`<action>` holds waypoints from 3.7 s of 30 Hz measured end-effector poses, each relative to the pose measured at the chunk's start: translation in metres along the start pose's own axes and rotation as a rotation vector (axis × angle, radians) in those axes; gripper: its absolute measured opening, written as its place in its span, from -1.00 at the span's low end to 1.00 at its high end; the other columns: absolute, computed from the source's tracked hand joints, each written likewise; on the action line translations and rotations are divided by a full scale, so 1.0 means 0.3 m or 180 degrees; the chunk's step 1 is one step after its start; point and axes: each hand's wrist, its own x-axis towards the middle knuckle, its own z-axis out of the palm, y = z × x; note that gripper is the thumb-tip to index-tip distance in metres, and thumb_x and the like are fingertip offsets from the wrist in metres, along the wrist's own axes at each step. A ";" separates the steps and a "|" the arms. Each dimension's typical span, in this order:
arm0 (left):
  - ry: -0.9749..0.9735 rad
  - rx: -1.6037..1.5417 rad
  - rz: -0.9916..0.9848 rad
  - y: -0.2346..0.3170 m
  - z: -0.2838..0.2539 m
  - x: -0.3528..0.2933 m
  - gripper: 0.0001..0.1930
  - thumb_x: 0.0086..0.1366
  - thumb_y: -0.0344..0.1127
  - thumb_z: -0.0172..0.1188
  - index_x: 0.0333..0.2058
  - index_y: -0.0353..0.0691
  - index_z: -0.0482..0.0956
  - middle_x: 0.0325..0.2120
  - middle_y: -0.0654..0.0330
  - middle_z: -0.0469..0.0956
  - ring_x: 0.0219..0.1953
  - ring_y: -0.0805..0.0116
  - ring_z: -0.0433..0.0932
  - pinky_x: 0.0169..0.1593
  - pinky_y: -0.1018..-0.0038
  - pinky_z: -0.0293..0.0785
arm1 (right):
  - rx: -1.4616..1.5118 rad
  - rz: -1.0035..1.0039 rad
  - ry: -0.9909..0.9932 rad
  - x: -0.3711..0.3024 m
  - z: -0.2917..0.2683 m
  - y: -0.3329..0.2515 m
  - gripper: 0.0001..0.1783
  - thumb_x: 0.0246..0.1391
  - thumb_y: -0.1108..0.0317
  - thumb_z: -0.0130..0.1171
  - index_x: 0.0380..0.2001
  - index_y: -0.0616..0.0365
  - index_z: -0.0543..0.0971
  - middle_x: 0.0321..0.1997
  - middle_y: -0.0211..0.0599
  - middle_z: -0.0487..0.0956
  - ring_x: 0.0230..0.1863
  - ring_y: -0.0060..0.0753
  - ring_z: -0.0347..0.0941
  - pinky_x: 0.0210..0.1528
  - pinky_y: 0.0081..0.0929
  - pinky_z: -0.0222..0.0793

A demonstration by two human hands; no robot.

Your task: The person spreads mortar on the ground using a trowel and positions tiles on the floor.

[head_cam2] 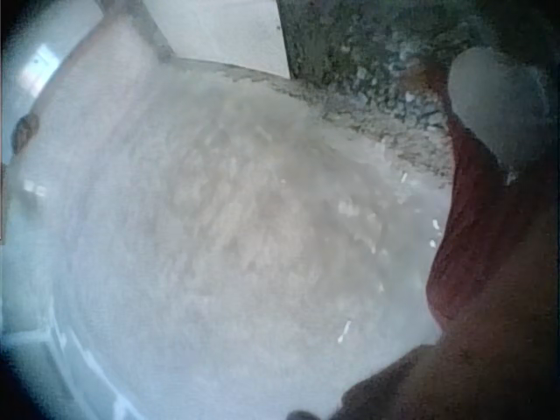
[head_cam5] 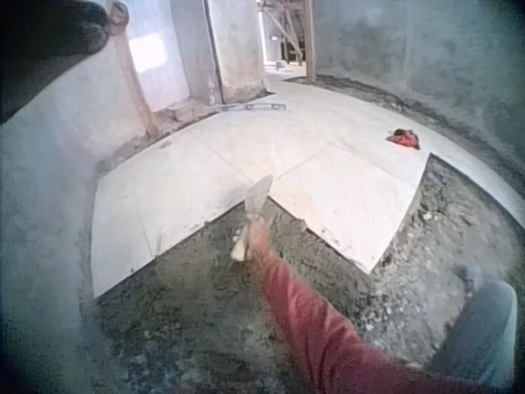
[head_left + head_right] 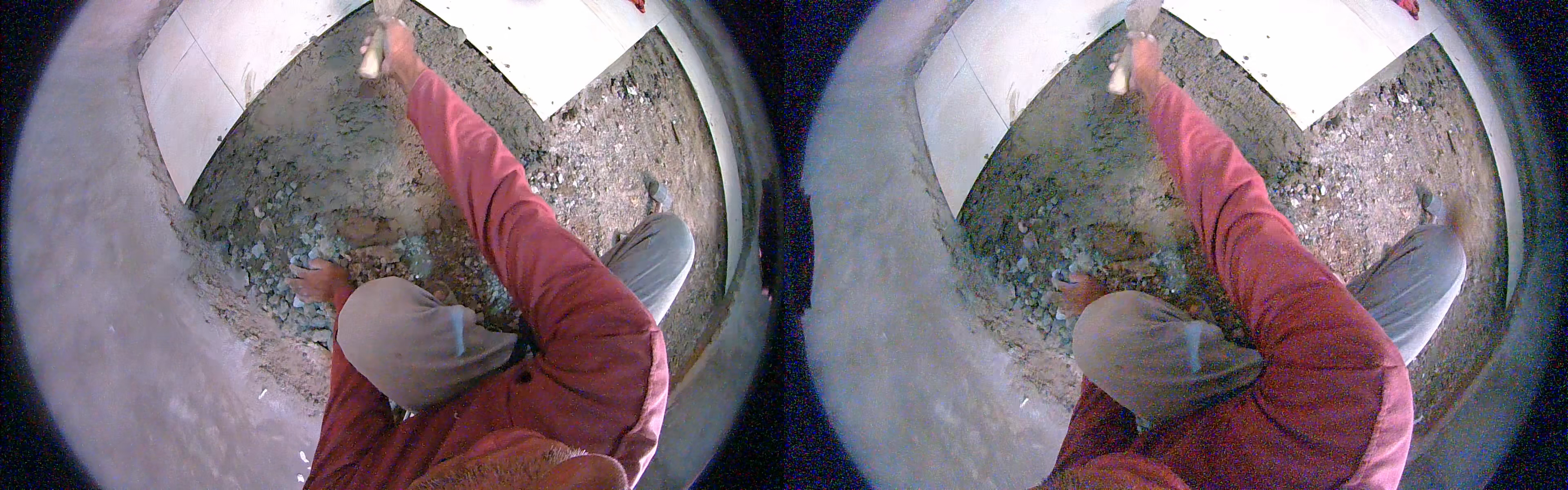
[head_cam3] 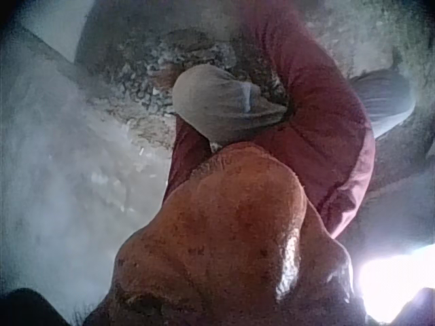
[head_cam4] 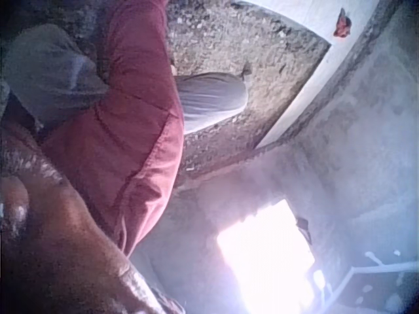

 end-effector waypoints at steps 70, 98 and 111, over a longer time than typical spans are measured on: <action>-0.0002 -0.0142 0.0290 0.024 -0.093 -0.022 -0.40 0.34 -0.07 0.12 0.30 -0.10 0.29 0.38 -0.16 0.16 0.36 -0.15 0.23 0.33 -0.20 0.09 | -0.6818 -0.2146 -0.2076 -0.038 -0.138 -0.206 -0.68 0.31 0.15 -0.04 -0.06 0.12 0.50 -0.30 -0.07 0.60 -0.25 -0.01 0.60 -0.20 -0.06 0.53; 0.0117 -0.0333 0.0215 0.038 -0.125 -0.010 -0.40 0.28 -0.12 0.15 0.28 -0.08 0.32 0.38 -0.16 0.16 0.35 -0.18 0.24 0.32 -0.16 0.13 | -0.5980 -0.0022 -0.1855 0.178 -0.098 -0.546 -0.72 0.27 0.05 0.13 -0.29 0.03 0.51 -0.60 -0.52 0.41 -0.64 -0.56 0.32 -0.59 -0.48 0.31; -0.0200 -0.0277 0.0156 0.047 -0.154 -0.007 -0.37 0.27 -0.09 0.12 0.30 -0.11 0.30 0.40 -0.17 0.10 0.37 -0.15 0.20 0.37 -0.14 0.03 | -0.6725 -0.2779 -0.3849 0.124 0.093 -0.080 -0.55 0.24 0.13 0.10 0.12 0.11 0.49 -0.18 -0.34 0.57 -0.27 -0.25 0.52 -0.18 -0.33 0.49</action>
